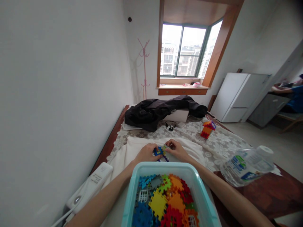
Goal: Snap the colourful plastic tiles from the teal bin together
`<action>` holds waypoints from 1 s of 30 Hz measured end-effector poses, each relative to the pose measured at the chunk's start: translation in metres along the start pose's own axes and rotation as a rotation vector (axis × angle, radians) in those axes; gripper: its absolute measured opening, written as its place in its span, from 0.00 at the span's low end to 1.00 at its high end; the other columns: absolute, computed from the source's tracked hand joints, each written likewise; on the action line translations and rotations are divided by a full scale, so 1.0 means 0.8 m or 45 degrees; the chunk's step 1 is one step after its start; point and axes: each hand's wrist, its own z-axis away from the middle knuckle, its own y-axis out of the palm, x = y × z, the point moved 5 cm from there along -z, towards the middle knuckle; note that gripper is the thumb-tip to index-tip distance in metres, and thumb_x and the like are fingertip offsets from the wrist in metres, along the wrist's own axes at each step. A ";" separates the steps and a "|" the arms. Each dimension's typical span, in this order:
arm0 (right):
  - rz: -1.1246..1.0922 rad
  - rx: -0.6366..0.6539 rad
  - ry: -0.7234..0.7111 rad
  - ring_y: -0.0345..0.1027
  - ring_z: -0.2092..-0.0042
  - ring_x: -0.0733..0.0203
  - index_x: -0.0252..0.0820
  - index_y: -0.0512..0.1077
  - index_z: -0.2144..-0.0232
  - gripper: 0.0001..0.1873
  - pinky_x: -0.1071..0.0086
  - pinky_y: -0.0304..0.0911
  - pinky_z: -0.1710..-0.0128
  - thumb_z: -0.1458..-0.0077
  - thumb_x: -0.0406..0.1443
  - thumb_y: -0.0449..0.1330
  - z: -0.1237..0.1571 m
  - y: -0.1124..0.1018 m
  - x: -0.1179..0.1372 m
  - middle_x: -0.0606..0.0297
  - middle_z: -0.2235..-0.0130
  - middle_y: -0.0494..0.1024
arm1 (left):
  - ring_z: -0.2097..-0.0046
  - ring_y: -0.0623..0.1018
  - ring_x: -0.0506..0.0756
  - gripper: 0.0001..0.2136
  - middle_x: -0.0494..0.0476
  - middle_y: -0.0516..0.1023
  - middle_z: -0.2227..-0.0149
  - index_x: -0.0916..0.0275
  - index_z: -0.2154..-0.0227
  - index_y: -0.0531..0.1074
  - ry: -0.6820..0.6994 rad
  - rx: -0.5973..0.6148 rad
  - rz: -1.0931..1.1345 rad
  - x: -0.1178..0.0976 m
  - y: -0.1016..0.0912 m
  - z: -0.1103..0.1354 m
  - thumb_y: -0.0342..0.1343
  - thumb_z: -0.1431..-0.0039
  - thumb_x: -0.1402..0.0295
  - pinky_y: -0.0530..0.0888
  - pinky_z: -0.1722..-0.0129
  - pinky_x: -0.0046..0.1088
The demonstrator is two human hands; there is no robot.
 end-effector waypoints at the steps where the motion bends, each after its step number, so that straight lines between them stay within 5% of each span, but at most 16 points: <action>1: -0.056 -0.009 0.001 0.71 0.60 0.56 0.45 0.69 0.63 0.17 0.63 0.68 0.59 0.42 0.49 0.66 0.000 -0.002 0.000 0.63 0.59 0.78 | 0.57 0.81 0.63 0.12 0.59 0.83 0.62 0.59 0.64 0.77 -0.001 -0.002 0.001 0.000 0.001 0.000 0.70 0.45 0.60 0.75 0.55 0.39; 5: 0.030 0.036 -0.130 0.73 0.57 0.54 0.46 0.69 0.62 0.18 0.61 0.69 0.54 0.43 0.49 0.68 0.008 -0.001 0.013 0.60 0.57 0.80 | 0.58 0.80 0.62 0.09 0.58 0.81 0.63 0.59 0.66 0.75 -0.022 -0.033 0.020 0.003 0.003 -0.001 0.69 0.45 0.64 0.75 0.55 0.38; 11: 0.354 0.390 -0.510 0.74 0.49 0.48 0.44 0.72 0.58 0.15 0.58 0.68 0.46 0.44 0.42 0.70 0.025 0.029 0.037 0.53 0.50 0.81 | 0.60 0.77 0.58 0.11 0.53 0.77 0.63 0.58 0.65 0.71 -0.013 -0.093 0.105 0.006 0.000 -0.002 0.66 0.50 0.73 0.74 0.57 0.34; 20: 0.323 0.425 -0.480 0.73 0.46 0.49 0.43 0.71 0.51 0.22 0.60 0.68 0.43 0.47 0.38 0.68 0.025 0.033 0.041 0.52 0.47 0.78 | 0.50 0.78 0.61 0.09 0.58 0.76 0.56 0.58 0.64 0.71 0.072 -0.174 0.203 0.004 -0.008 -0.003 0.59 0.42 0.79 0.76 0.45 0.40; 30: 0.321 0.439 -0.508 0.74 0.47 0.50 0.43 0.72 0.54 0.16 0.60 0.69 0.43 0.43 0.40 0.69 0.020 0.035 0.032 0.51 0.48 0.80 | 0.39 0.77 0.62 0.12 0.63 0.75 0.44 0.58 0.60 0.74 0.130 -0.313 0.227 0.013 -0.009 0.001 0.55 0.39 0.82 0.74 0.36 0.44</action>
